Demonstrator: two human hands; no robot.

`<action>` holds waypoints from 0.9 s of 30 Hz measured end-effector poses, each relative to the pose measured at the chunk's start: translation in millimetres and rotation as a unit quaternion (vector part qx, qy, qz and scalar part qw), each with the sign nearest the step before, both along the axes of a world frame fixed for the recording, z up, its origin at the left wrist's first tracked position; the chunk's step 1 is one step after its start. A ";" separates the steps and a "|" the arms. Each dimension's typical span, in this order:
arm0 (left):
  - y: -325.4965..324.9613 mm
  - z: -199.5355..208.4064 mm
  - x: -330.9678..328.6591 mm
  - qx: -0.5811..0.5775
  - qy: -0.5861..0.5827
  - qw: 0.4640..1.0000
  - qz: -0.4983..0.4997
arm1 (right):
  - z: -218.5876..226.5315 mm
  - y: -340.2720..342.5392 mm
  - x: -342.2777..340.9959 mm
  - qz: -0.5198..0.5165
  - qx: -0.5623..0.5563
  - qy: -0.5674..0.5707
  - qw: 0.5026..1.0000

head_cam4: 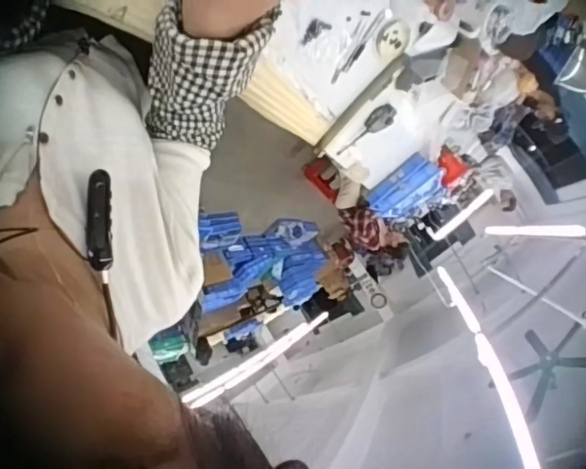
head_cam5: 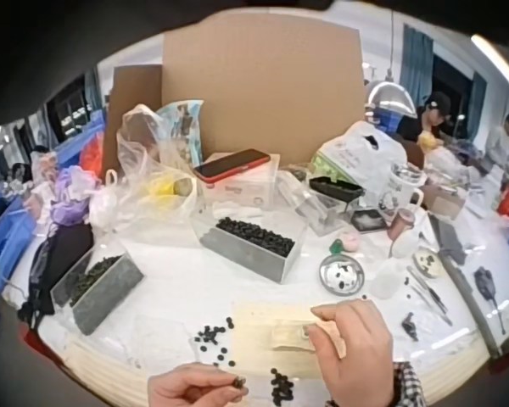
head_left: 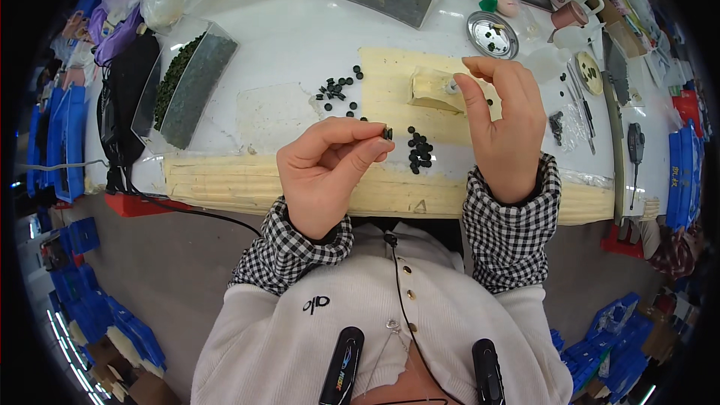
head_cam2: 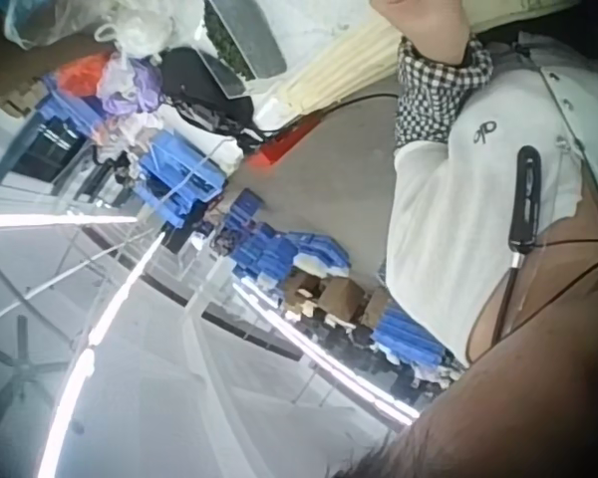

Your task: Assembling small black plastic components by hand at a workbench.

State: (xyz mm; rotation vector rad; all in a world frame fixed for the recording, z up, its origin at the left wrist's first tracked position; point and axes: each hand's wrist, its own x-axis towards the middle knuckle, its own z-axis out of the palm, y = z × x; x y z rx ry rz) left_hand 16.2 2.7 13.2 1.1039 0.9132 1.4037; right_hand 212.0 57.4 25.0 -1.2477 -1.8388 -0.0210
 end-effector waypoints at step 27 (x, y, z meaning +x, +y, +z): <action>1.4 1.6 -5.2 0.081 0.016 0.996 -0.038 | 12.3 -55.9 -28.1 0.223 -0.144 0.164 0.950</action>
